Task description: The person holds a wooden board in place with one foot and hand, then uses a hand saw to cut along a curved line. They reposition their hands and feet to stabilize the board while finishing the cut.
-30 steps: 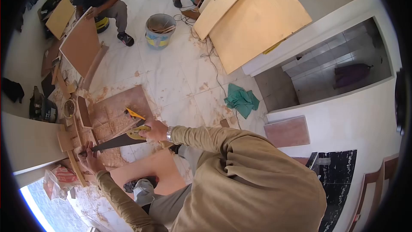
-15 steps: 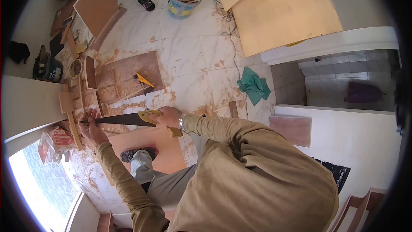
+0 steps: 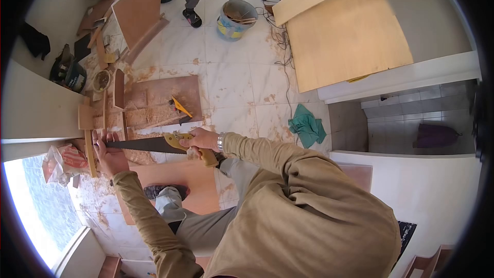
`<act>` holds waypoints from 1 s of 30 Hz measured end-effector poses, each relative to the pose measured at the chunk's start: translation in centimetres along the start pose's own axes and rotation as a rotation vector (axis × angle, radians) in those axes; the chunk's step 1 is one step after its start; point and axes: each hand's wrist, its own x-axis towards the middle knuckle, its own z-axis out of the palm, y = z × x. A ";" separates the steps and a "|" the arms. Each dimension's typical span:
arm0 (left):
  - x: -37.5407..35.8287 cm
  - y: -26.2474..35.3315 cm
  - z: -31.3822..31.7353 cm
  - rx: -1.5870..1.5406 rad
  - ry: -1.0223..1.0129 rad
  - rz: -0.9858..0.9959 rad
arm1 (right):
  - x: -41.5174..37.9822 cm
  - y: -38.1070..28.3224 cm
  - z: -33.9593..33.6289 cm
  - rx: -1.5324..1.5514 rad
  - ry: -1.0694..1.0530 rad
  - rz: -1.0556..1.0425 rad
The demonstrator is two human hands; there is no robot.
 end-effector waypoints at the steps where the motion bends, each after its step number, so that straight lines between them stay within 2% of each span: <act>1: -0.1 0.2 -0.3 -0.001 0.020 0.031 | 0.1 0.6 0.7 0.027 -0.010 0.017; 3: -1.5 0.9 -2.5 0.027 0.088 0.011 | 0.4 1.9 2.7 -0.057 0.102 0.049; 5: 1.4 0.9 -0.5 -0.106 0.132 0.104 | 0.2 1.5 4.2 -0.018 0.034 0.056; 7: -0.3 2.1 -0.3 -0.202 0.207 0.061 | 1.0 3.1 4.7 0.054 0.006 0.100; 10: -0.1 3.2 -1.6 -0.460 -0.057 -0.048 | 0.5 2.2 5.3 0.172 -0.077 0.176; 12: -0.8 4.2 -0.4 -0.577 -0.094 -0.144 | 0.5 2.1 4.7 0.214 -0.122 0.277; 15: -1.3 4.7 -0.4 -0.466 -0.264 -0.199 | 0.3 1.3 3.4 0.151 -0.140 0.354; 18: -1.5 4.2 -0.5 -0.419 -0.367 -0.257 | -1.0 0.4 2.9 0.173 -0.125 0.332; 21: -1.5 3.5 0.9 -0.509 -0.016 -0.118 | -1.7 -0.7 3.3 0.193 -0.096 0.261; 24: -1.4 5.1 3.6 -0.370 0.406 0.049 | -0.6 -1.5 4.3 0.056 -0.072 0.128; 27: -0.7 4.8 0.4 -0.159 0.375 0.173 | 0.1 -2.5 5.5 -0.136 -0.030 0.033; 30: -0.5 3.9 -1.1 0.037 0.549 0.284 | 0.7 -1.5 6.2 -0.260 0.060 -0.094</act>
